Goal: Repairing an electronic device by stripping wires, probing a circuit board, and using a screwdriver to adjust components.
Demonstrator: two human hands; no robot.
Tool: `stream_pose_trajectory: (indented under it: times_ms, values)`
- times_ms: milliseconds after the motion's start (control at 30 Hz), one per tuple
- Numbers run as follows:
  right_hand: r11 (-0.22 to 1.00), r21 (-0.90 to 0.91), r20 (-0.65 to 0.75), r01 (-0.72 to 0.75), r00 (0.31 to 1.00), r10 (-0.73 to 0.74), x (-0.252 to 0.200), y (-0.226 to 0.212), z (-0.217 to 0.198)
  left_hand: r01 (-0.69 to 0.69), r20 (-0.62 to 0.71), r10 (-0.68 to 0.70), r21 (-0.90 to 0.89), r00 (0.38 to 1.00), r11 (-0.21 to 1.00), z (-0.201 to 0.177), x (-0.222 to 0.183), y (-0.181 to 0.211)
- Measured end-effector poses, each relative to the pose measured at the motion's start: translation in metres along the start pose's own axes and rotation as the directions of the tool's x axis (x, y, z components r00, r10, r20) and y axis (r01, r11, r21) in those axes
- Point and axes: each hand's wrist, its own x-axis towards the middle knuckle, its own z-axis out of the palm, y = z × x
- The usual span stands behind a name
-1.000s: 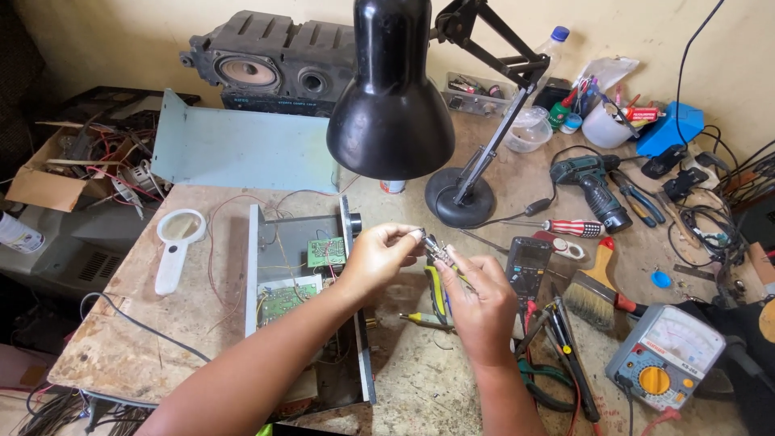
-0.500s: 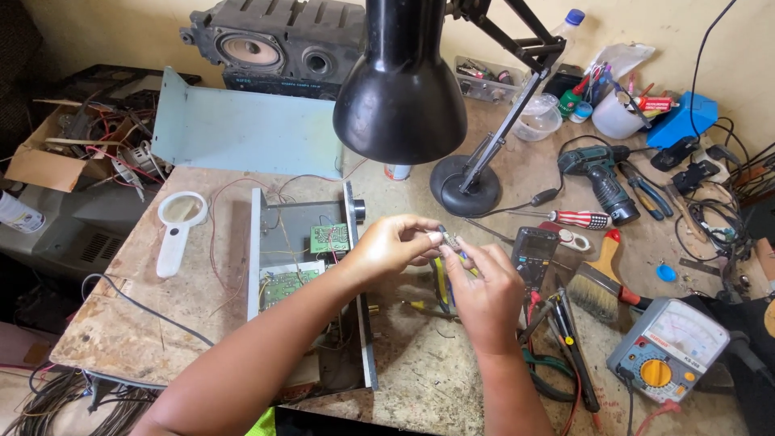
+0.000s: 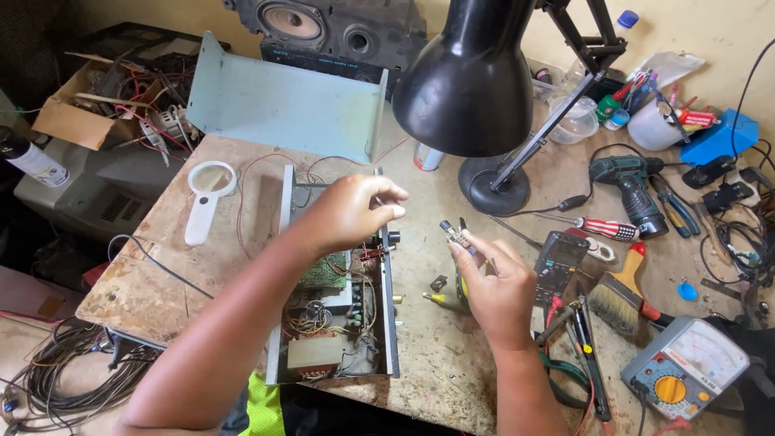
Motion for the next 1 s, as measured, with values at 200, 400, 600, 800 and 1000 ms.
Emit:
stream_pose_trajectory:
  times_ms: [200,400,600,800,1000]
  values:
    - [0.997,0.073,0.145,-0.031,0.989,0.021,0.007,-0.012,-0.001,0.015,0.069,-0.036,0.288,0.997,0.957,0.029,-0.035,-0.023]
    - [0.990,0.137,0.305,-0.035,0.952,-0.009,0.015,-0.027,-0.005,0.073,0.040,-0.089,0.294,0.995,0.953,0.030,-0.047,-0.026]
    - [0.982,0.160,0.379,-0.095,0.925,0.028,0.016,-0.030,-0.005,0.018,0.027,-0.024,0.197,0.999,0.980,0.032,-0.047,-0.038]
    - [0.990,0.138,0.228,0.001,0.973,-0.033,0.003,-0.015,0.005,-0.017,0.004,0.017,0.149,1.000,0.989,0.032,-0.050,-0.037]
    - [0.992,0.080,0.027,0.102,0.994,-0.104,-0.011,-0.019,0.014,0.006,-0.002,-0.006,0.075,1.000,0.997,0.030,-0.051,-0.034]
